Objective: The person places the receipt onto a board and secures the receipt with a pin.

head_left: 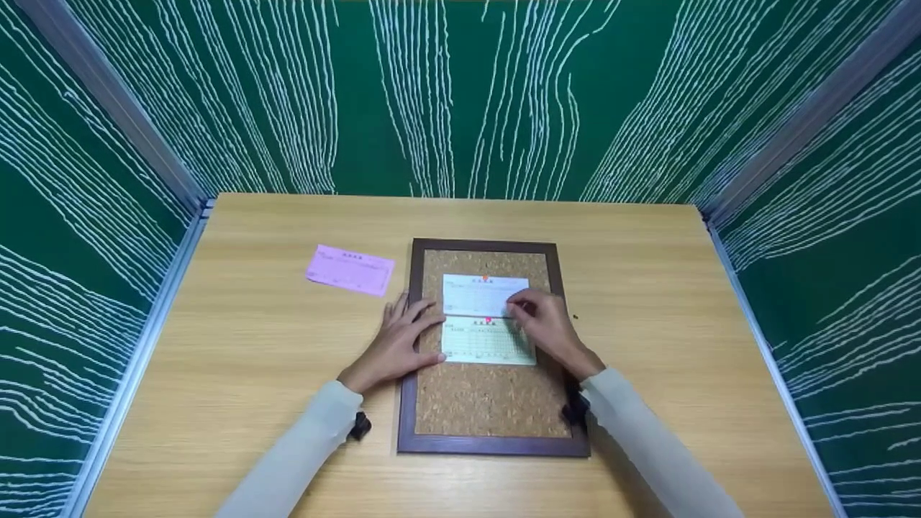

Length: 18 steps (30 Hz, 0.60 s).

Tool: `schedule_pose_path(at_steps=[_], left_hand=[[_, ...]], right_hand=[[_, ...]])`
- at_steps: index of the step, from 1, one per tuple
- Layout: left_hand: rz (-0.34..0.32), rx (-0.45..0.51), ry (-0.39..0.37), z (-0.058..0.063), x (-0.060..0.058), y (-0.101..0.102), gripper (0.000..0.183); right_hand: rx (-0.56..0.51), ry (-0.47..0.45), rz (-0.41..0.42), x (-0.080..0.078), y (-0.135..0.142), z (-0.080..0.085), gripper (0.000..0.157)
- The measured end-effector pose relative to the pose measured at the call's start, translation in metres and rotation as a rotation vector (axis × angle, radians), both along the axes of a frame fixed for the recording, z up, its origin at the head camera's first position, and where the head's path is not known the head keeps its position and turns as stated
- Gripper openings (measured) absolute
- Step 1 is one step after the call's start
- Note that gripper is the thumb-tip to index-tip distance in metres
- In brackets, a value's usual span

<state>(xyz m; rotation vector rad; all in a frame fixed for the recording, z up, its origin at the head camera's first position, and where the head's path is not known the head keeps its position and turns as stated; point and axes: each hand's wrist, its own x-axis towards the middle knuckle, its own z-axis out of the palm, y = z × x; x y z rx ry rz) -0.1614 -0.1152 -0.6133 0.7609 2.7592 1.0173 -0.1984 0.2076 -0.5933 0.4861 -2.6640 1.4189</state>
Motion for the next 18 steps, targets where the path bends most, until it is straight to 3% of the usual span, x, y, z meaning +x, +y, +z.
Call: schedule_pose_path(at_steps=[8, 18], left_hand=[[-0.004, 0.001, 0.005, 0.002, -0.001, 0.001, 0.072], [-0.001, 0.002, -0.006, 0.000, 0.001, 0.000, 0.073]], right_hand=[[-0.034, 0.074, -0.078, 0.006, 0.038, -0.009, 0.024], [0.015, 0.065, -0.124, 0.017, 0.067, -0.024, 0.046]])
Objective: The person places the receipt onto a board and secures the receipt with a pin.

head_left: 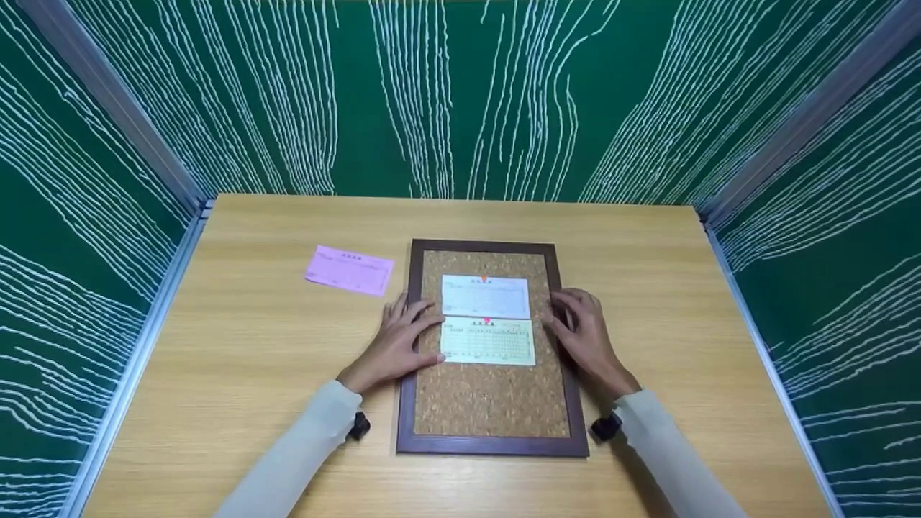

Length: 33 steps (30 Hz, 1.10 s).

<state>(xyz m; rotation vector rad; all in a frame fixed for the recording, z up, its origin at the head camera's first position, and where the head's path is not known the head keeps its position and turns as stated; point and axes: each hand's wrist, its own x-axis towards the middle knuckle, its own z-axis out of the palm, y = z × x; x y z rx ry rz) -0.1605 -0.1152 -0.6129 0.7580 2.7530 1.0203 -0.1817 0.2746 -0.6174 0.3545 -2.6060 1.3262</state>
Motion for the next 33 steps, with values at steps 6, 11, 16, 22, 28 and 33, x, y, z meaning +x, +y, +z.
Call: schedule_pose_path(at_steps=[6, 11, 16, 22, 28, 33], left_hand=[[-0.010, 0.015, 0.023, -0.002, 0.000, 0.000, 0.072], [-0.011, 0.015, 0.029, -0.002, -0.001, 0.000, 0.070], [0.007, 0.037, 0.009, 0.000, -0.002, -0.001, 0.073], [0.057, 0.119, 0.018, 0.006, -0.011, -0.010, 0.068], [0.152, 0.186, -0.006, 0.014, -0.024, -0.030, 0.066], [0.206, 0.183, -0.006, 0.018, -0.037, -0.050, 0.065]], right_hand=[[0.058, -0.086, 0.016, 0.003, 0.011, -0.011, 0.058], [0.082, -0.159, 0.034, 0.003, 0.015, -0.013, 0.062], [0.085, -0.157, 0.054, 0.004, 0.018, -0.013, 0.059], [0.073, -0.132, 0.059, 0.004, 0.020, -0.015, 0.056], [0.056, -0.135, 0.069, 0.005, 0.020, -0.016, 0.055], [0.041, -0.117, 0.067, 0.005, 0.021, -0.016, 0.055]])
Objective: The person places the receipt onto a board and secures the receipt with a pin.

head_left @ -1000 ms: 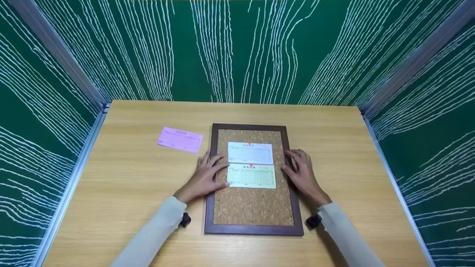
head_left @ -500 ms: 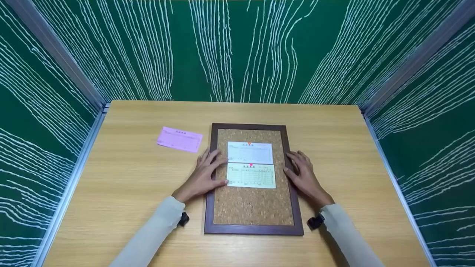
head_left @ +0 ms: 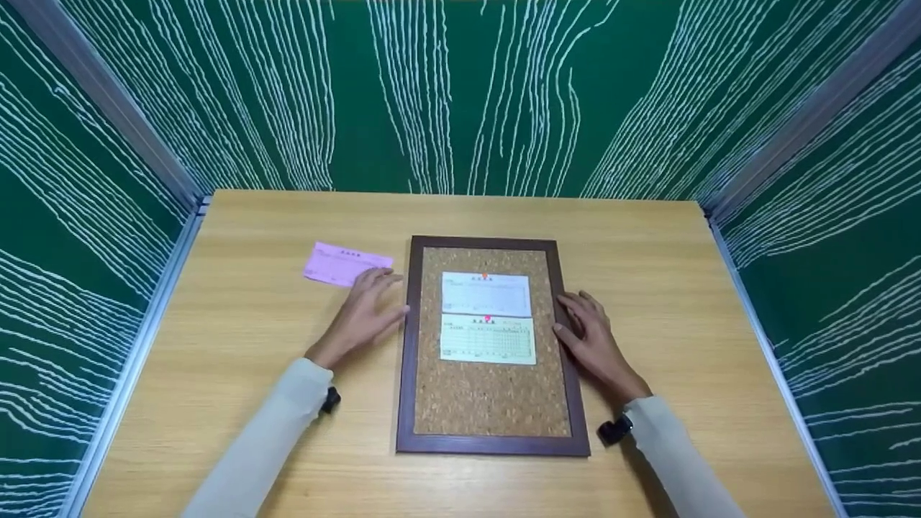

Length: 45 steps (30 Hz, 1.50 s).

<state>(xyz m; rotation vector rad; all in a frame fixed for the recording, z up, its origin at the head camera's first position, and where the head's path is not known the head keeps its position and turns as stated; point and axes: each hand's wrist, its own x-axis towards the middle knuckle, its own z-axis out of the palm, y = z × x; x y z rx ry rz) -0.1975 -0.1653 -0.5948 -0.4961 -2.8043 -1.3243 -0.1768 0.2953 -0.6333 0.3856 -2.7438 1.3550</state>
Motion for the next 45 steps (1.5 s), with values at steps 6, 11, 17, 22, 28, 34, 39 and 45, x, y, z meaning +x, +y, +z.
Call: schedule_pose_path(at_steps=[6, 11, 17, 22, 28, 34, 39, 45], left_hand=[[0.024, -0.008, 0.042, -0.001, -0.013, -0.020, 0.062], [0.053, -0.006, 0.033, -0.003, -0.021, -0.033, 0.060], [0.058, 0.036, 0.098, -0.008, -0.032, -0.045, 0.053], [0.064, 0.057, 0.122, -0.016, -0.043, -0.058, 0.051], [0.109, -0.010, 0.034, -0.006, -0.049, -0.071, 0.050], [0.135, -0.048, 0.003, -0.009, -0.057, -0.082, 0.050], [0.166, -0.059, -0.067, -0.013, -0.062, -0.091, 0.052], [0.190, -0.058, -0.071, -0.015, -0.069, -0.102, 0.054]], right_hand=[[-0.019, -0.005, -0.005, 0.000, -0.001, 0.000, 0.056], [-0.032, -0.009, -0.011, 0.000, -0.001, 0.000, 0.055], [-0.034, -0.023, -0.013, 0.000, 0.000, 0.001, 0.054], [-0.033, -0.022, -0.013, 0.000, 0.001, 0.002, 0.054], [-0.043, -0.019, -0.011, 0.001, 0.002, 0.000, 0.054], [-0.054, -0.004, -0.020, 0.004, 0.004, -0.002, 0.055], [-0.048, -0.004, -0.025, 0.004, 0.004, -0.003, 0.055], [-0.037, -0.022, -0.020, 0.005, 0.004, -0.001, 0.056]])
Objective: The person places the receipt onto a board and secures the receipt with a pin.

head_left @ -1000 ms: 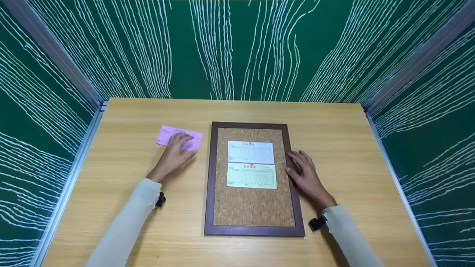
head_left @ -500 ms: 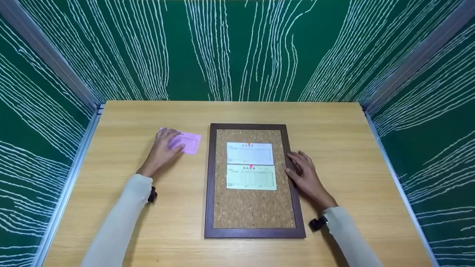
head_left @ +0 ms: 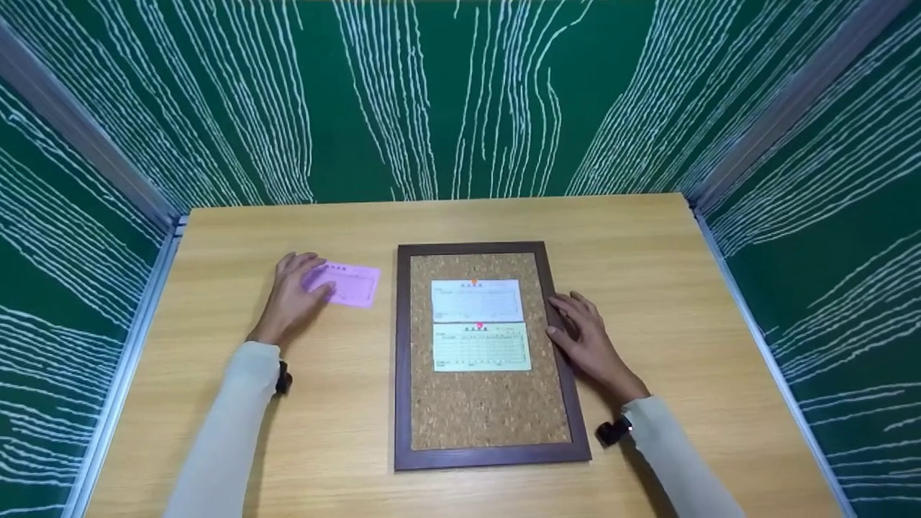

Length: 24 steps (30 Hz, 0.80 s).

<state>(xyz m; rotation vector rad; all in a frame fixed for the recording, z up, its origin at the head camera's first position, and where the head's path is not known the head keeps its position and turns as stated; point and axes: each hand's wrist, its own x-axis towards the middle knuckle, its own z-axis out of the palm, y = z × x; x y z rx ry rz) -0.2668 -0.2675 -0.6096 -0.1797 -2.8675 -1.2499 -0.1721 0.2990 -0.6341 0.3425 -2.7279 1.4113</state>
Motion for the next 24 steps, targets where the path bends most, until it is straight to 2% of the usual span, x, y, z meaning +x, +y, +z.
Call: schedule_pose_path(at_steps=[7, 13, 16, 19, 24], left_hand=[[0.057, 0.038, 0.001, -0.003, -0.006, -0.011, 0.050], [0.105, 0.027, -0.006, -0.003, -0.011, -0.015, 0.046], [0.134, 0.000, -0.018, -0.002, -0.013, -0.016, 0.044], [0.149, -0.069, -0.006, 0.000, -0.016, -0.017, 0.041], [0.148, -0.166, 0.008, 0.000, -0.020, -0.016, 0.037]], right_hand=[[0.013, -0.006, 0.010, -0.002, 0.000, 0.000, 0.056], [-0.003, -0.018, 0.022, -0.002, 0.001, 0.001, 0.056], [-0.013, -0.017, 0.025, -0.001, 0.002, 0.001, 0.056], [-0.005, -0.009, 0.027, -0.002, 0.002, 0.001, 0.056], [0.013, 0.001, 0.028, -0.002, 0.001, 0.000, 0.057]])
